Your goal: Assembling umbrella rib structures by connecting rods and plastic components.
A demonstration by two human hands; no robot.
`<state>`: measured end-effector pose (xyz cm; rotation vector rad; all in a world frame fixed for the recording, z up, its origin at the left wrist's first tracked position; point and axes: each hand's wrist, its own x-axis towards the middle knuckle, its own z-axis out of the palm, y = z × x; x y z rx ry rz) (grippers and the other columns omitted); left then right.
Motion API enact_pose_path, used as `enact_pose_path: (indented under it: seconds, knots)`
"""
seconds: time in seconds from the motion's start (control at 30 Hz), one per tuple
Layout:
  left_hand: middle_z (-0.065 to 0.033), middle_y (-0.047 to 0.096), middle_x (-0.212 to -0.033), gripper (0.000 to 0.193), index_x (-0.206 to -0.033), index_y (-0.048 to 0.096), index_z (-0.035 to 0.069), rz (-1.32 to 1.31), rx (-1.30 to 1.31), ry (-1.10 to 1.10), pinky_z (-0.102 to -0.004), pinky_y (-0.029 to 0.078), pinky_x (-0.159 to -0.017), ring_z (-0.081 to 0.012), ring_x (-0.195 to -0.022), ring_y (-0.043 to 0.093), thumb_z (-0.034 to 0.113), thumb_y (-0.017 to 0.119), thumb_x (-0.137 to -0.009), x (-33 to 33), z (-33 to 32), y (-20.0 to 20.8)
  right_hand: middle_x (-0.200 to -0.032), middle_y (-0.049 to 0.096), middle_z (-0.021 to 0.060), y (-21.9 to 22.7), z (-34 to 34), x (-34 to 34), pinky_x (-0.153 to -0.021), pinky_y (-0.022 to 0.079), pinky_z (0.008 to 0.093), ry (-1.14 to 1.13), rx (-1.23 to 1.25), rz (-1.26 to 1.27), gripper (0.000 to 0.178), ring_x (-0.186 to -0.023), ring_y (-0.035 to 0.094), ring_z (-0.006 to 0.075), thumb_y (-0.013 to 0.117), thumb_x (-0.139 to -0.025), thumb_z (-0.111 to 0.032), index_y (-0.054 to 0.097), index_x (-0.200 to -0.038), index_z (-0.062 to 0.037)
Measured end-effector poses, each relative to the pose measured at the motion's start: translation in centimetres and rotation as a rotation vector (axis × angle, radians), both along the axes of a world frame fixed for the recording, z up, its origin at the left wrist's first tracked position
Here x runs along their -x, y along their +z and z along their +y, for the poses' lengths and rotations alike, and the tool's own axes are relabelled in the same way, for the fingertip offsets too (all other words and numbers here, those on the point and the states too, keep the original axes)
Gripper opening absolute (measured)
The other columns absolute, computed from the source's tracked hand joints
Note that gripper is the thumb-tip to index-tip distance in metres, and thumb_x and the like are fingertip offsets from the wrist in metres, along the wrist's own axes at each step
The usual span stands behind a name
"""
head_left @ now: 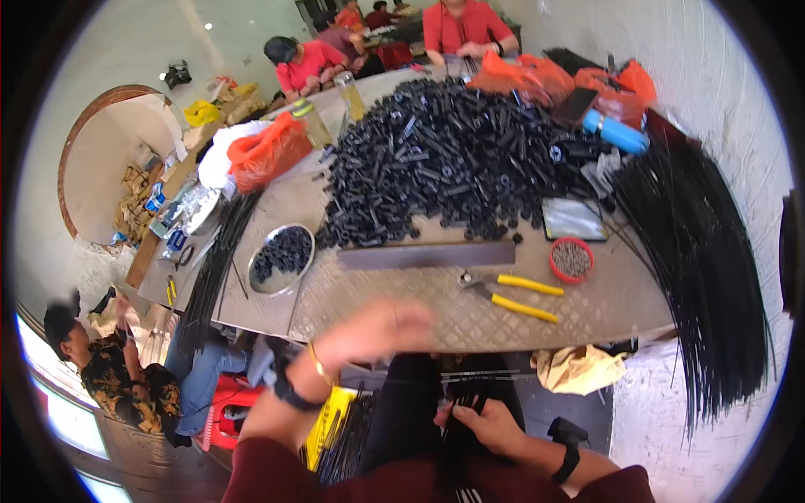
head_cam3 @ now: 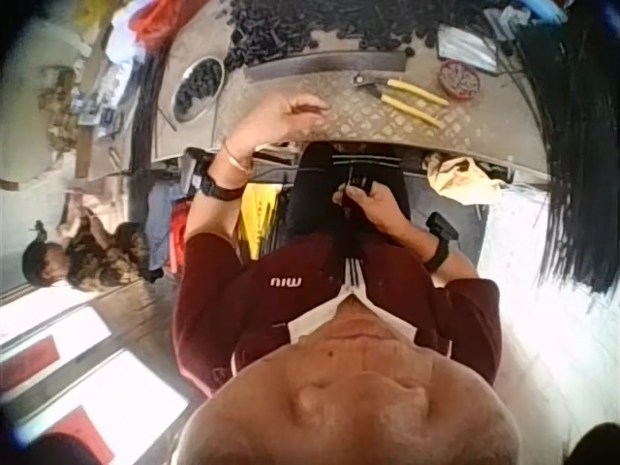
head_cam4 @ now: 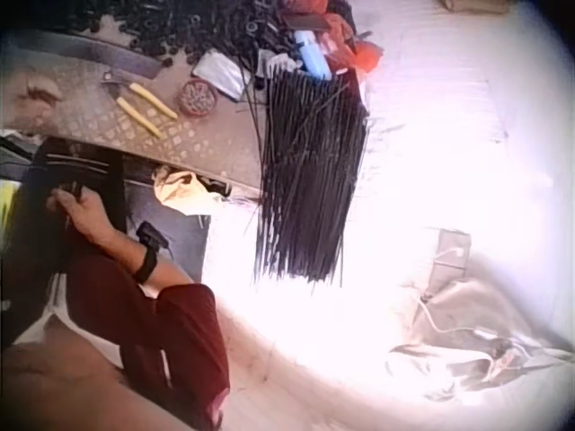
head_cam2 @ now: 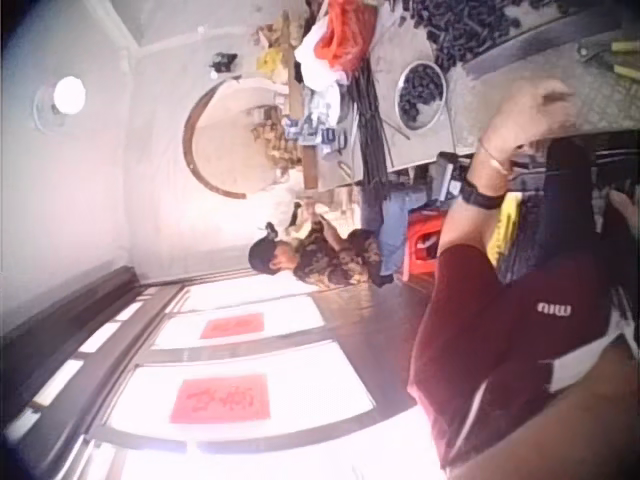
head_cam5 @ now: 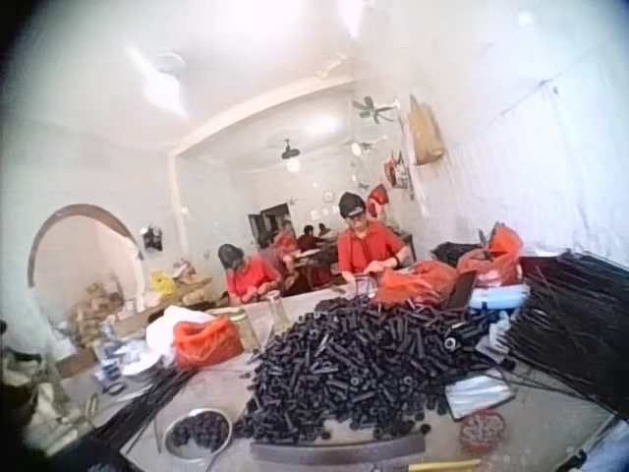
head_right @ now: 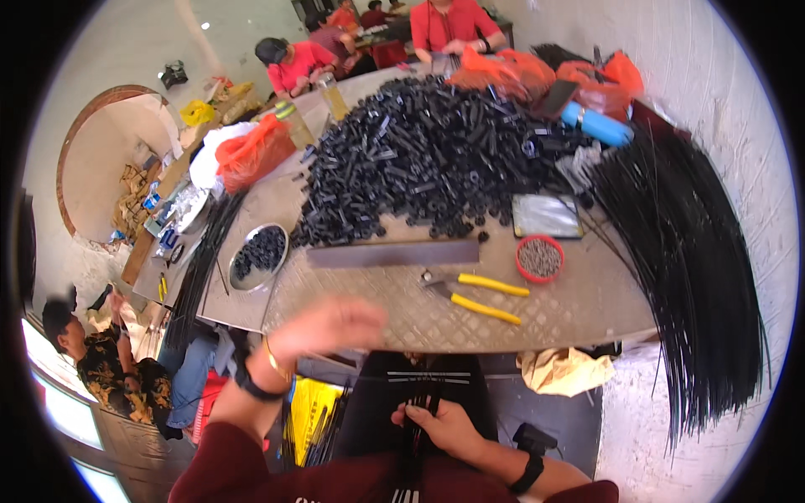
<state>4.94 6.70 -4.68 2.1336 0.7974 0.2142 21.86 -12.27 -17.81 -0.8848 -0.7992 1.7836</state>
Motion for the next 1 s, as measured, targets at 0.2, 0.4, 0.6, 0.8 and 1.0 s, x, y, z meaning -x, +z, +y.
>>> enact_pose_path:
  seconds: [0.2, 0.4, 0.6, 0.8, 1.0]
  knots:
    - [-0.0119, 0.067, -0.087, 0.026, -0.101, 0.065, 0.007, -0.198, -0.918, 0.342, -0.0371, 0.051, -0.073, -0.0292, -0.083, 0.063, 0.017, 0.068, -0.077, -12.0, 11.3, -0.7, -0.101, 0.066, 0.0092, -0.1, 0.4, -0.9, -0.088, 0.048, 0.0288, 0.048, 0.035, 0.007, 0.023, -0.098, 0.062, 0.0159, 0.050, -0.096, -0.016, 0.059, -0.108, 0.0012]
    - [-0.0098, 0.062, -0.077, 0.018, -0.089, 0.066, 0.007, 0.057, -1.211, 0.389, -0.0366, 0.045, -0.074, -0.0281, -0.078, 0.058, 0.010, 0.060, -0.072, -15.1, 18.0, -7.0, -0.103, 0.066, 0.0098, 0.7, 0.1, -1.8, -0.088, 0.048, 0.0299, 0.039, 0.040, -0.033, 0.022, -0.099, 0.061, 0.0171, 0.049, -0.096, -0.013, 0.058, -0.109, 0.0014]
    - [-0.0137, 0.060, -0.078, 0.010, -0.082, 0.060, 0.003, -0.418, -0.905, 0.474, -0.0362, 0.047, -0.072, -0.0282, -0.074, 0.058, 0.003, 0.056, -0.073, -12.7, 16.5, -1.9, -0.104, 0.065, 0.0102, 0.4, 0.7, -2.4, -0.090, 0.048, 0.0303, 0.035, 0.067, 0.020, 0.022, -0.100, 0.061, 0.0176, 0.049, -0.096, -0.013, 0.058, -0.110, 0.0012]
    - [-0.0226, 0.064, -0.084, 0.022, -0.086, 0.061, 0.002, -0.014, -0.585, 0.647, -0.0427, 0.047, -0.075, -0.0384, -0.084, 0.061, 0.023, 0.060, -0.079, -1.4, 17.8, 0.8, -0.103, 0.065, 0.0099, 0.2, 1.2, -2.0, -0.090, 0.047, 0.0303, 0.083, 0.045, 0.030, 0.022, -0.100, 0.061, 0.0177, 0.050, -0.096, -0.015, 0.058, -0.110, 0.0007]
    - [-0.0240, 0.064, -0.084, 0.035, -0.081, 0.067, -0.002, 0.389, -0.681, 0.658, -0.0435, 0.050, -0.077, -0.0378, -0.082, 0.063, 0.032, 0.067, -0.071, 0.5, 17.1, -2.7, -0.102, 0.066, 0.0093, 0.0, 1.5, -1.2, -0.089, 0.047, 0.0300, 0.099, 0.098, 0.013, 0.022, -0.100, 0.061, 0.0169, 0.050, -0.096, -0.014, 0.059, -0.108, 0.0011]
